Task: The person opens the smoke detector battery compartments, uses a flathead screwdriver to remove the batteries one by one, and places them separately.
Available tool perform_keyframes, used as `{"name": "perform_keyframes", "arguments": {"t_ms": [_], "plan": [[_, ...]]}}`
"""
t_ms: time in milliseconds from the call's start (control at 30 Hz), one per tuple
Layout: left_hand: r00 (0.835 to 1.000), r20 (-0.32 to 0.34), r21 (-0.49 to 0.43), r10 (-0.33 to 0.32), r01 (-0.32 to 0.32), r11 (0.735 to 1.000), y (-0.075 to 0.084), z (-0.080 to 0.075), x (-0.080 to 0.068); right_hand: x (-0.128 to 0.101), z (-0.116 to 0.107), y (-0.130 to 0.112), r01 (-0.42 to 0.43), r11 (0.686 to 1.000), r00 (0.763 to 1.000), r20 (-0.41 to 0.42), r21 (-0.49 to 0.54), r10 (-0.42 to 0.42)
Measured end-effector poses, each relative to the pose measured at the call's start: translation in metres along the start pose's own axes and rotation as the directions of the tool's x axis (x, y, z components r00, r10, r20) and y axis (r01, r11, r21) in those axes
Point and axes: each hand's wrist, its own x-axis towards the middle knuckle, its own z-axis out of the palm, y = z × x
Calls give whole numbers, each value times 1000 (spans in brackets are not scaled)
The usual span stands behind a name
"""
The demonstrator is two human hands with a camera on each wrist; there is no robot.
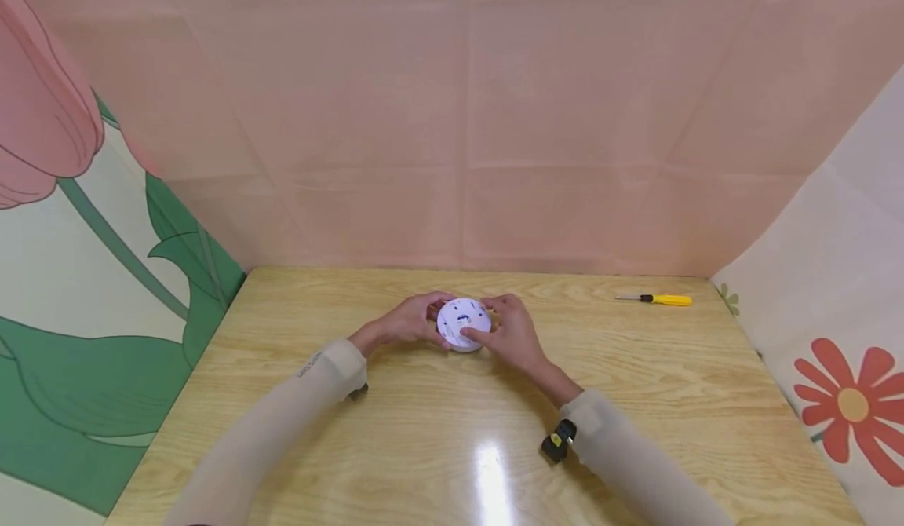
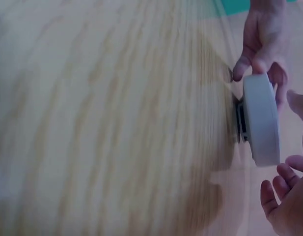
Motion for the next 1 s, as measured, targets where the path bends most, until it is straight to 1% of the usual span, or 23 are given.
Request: {"name": "perform_keyframes", "arguments": {"t_ms": [100, 167, 300, 433, 700, 900, 1000], "plan": [[1000, -1, 6, 10, -10, 1000, -1, 0, 0, -1, 5, -2, 27, 998, 999, -30, -54, -29], [1000, -3, 14, 12, -12, 1000, -2, 1, 1, -2, 7, -3, 39, 997, 998, -44, -70, -43], [1000, -2, 9, 12, -12, 1000, -3, 2, 1, -4, 11, -5, 64, 993, 996, -53, -100, -70], [1000, 5, -17, 19, -19, 1000, -2, 2, 1, -5, 14, -8, 79, 989, 995, -59, -122, -86], [999, 15, -56, 29, -28, 998, -2, 4, 3, -5, 16, -12, 53, 985, 997, -53, -166, -62], [999, 19, -57, 29, -28, 998, -3, 4, 3, -4, 17, -14, 41, 980, 998, -45, -195, -51], [999, 21, -52, 31, -30, 998, -3, 2, 1, -3, 18, -16, 38, 980, 997, -53, -194, -49]]}}
